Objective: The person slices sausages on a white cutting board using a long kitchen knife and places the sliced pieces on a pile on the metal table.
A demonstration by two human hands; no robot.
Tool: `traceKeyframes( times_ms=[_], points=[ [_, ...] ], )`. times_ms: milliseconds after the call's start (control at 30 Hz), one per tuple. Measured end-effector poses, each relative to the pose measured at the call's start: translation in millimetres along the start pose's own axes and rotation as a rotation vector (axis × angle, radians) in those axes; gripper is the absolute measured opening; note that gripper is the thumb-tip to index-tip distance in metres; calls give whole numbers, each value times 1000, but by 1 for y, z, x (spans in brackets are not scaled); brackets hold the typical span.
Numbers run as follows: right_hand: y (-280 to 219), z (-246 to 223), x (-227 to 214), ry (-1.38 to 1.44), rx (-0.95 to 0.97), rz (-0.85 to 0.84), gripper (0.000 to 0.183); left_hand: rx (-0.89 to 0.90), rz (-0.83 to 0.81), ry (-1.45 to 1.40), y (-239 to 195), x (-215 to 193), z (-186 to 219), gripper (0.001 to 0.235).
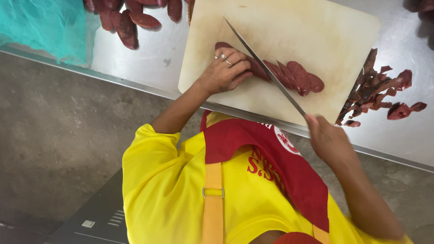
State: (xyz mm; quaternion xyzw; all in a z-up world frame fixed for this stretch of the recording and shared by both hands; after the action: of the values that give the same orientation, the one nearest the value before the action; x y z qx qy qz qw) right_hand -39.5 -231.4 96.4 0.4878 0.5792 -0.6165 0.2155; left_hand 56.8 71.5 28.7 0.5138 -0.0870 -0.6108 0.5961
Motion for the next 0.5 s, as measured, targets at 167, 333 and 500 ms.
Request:
traceKeyframes(
  times_ms=[167, 333, 500],
  points=[
    [-53, 47, -25, -200, -232, 200, 40, -10, -20, -4, -4, 2, -7, 29],
    [23, -15, 41, 28, -376, 231, 41, -65, 1, -44, -3, 3, -9, 27],
    [58, -95, 59, 180, -488, 399, 43, -62, -19, -51, -4, -5, -5, 26]
  ],
)
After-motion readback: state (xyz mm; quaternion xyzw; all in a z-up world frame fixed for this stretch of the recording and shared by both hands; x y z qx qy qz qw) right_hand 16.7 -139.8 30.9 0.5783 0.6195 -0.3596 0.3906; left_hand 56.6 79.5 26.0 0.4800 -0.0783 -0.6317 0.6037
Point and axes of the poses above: each hand's wrist, its own y-axis towards the middle knuckle, its own x-axis out of the palm, z = x × y, the point moved 6 cm from there along y, towards the middle knuckle, and after that the axes turned 13 degrees about z, right-handed, at the moved point
